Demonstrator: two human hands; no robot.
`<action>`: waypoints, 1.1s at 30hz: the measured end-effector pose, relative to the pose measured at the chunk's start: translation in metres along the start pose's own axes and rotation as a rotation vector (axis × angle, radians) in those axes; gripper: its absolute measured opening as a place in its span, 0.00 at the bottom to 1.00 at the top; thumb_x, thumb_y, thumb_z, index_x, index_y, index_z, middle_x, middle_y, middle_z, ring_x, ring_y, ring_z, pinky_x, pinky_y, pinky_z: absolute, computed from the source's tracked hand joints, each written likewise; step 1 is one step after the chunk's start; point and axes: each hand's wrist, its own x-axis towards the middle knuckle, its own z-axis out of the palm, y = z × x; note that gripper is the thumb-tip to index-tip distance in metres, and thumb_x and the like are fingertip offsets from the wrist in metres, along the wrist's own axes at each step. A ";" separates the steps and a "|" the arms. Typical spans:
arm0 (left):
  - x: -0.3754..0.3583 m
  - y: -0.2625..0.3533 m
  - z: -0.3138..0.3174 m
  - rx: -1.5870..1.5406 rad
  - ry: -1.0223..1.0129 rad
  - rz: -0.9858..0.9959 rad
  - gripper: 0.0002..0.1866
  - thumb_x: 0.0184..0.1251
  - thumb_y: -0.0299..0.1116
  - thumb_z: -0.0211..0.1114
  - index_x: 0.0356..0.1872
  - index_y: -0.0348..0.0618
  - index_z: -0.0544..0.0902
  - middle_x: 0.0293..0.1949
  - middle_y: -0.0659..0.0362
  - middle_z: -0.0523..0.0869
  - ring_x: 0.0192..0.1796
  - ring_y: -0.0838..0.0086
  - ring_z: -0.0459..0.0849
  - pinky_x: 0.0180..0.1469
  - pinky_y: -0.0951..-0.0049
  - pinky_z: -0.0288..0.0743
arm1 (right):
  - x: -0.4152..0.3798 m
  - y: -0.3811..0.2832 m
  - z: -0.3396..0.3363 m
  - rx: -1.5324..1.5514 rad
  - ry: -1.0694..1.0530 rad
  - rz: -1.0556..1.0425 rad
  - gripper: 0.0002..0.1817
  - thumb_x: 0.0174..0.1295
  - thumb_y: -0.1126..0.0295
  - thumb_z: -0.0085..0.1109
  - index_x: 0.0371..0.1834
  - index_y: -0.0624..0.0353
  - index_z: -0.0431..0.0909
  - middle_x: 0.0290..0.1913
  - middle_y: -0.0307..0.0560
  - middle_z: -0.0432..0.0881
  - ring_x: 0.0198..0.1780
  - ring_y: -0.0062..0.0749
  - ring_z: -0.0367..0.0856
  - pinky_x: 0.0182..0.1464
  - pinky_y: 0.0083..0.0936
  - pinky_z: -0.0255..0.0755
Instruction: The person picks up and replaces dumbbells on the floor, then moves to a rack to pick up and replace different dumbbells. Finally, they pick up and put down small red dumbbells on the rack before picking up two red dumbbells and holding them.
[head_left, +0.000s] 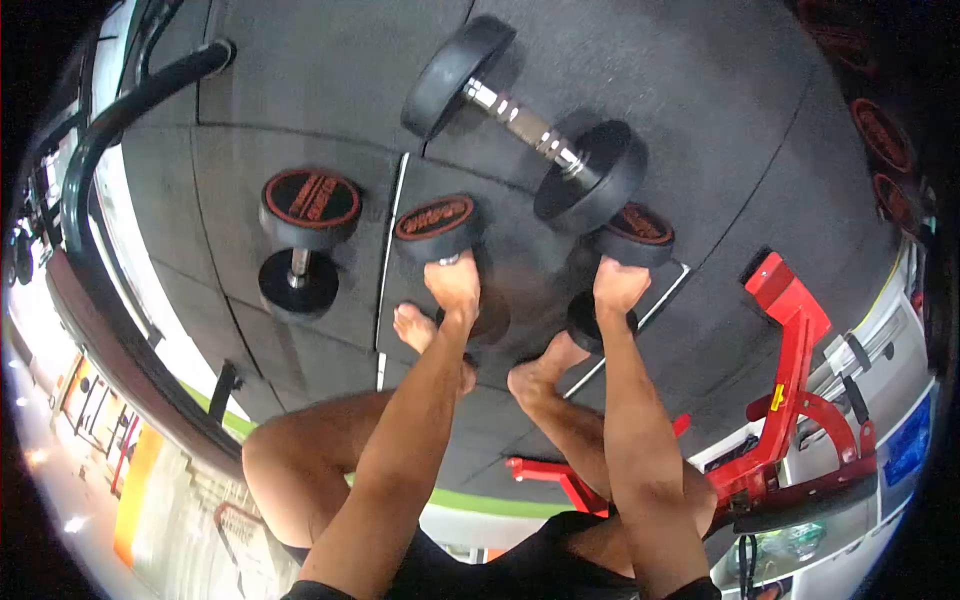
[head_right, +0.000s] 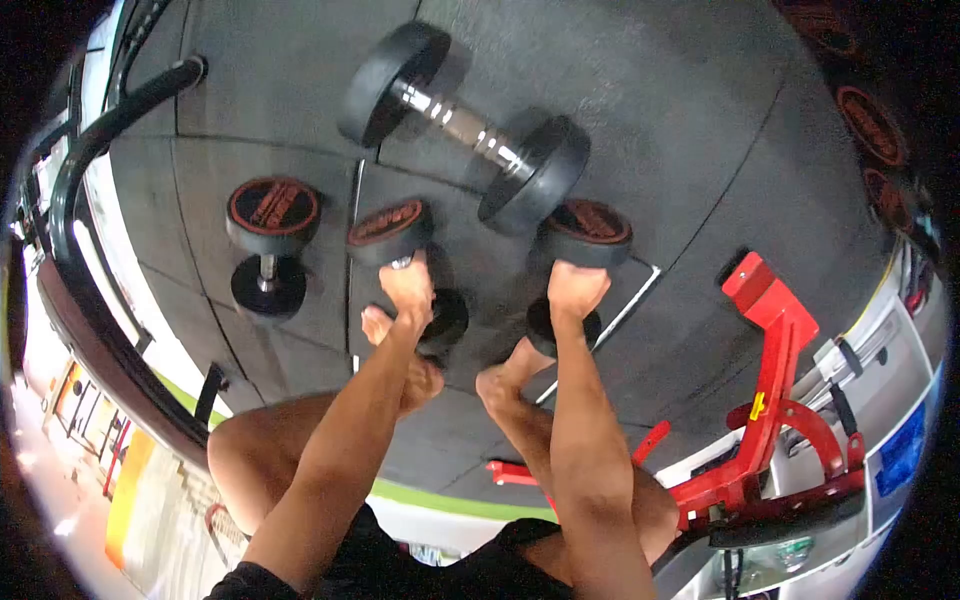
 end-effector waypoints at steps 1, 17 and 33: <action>-0.003 -0.002 0.002 0.006 -0.016 -0.013 0.14 0.57 0.33 0.67 0.24 0.29 0.78 0.20 0.49 0.80 0.20 0.64 0.78 0.24 0.61 0.68 | 0.001 0.000 0.009 0.031 0.018 -0.011 0.13 0.53 0.68 0.66 0.30 0.72 0.83 0.31 0.65 0.86 0.39 0.59 0.87 0.41 0.45 0.76; 0.003 0.014 -0.024 -0.307 -0.434 -0.175 0.13 0.57 0.30 0.66 0.16 0.41 0.73 0.12 0.61 0.72 0.10 0.74 0.70 0.10 0.67 0.64 | -0.057 -0.043 -0.134 0.721 -0.302 0.407 0.20 0.65 0.73 0.61 0.15 0.52 0.66 0.12 0.34 0.64 0.10 0.22 0.61 0.13 0.25 0.54; -0.190 0.079 -0.287 -0.418 -1.229 -0.433 0.16 0.62 0.27 0.65 0.17 0.46 0.71 0.11 0.63 0.67 0.10 0.75 0.66 0.16 0.72 0.63 | -0.224 -0.093 -0.386 1.023 -0.693 0.774 0.21 0.65 0.67 0.62 0.16 0.49 0.64 0.12 0.31 0.61 0.11 0.20 0.59 0.16 0.25 0.56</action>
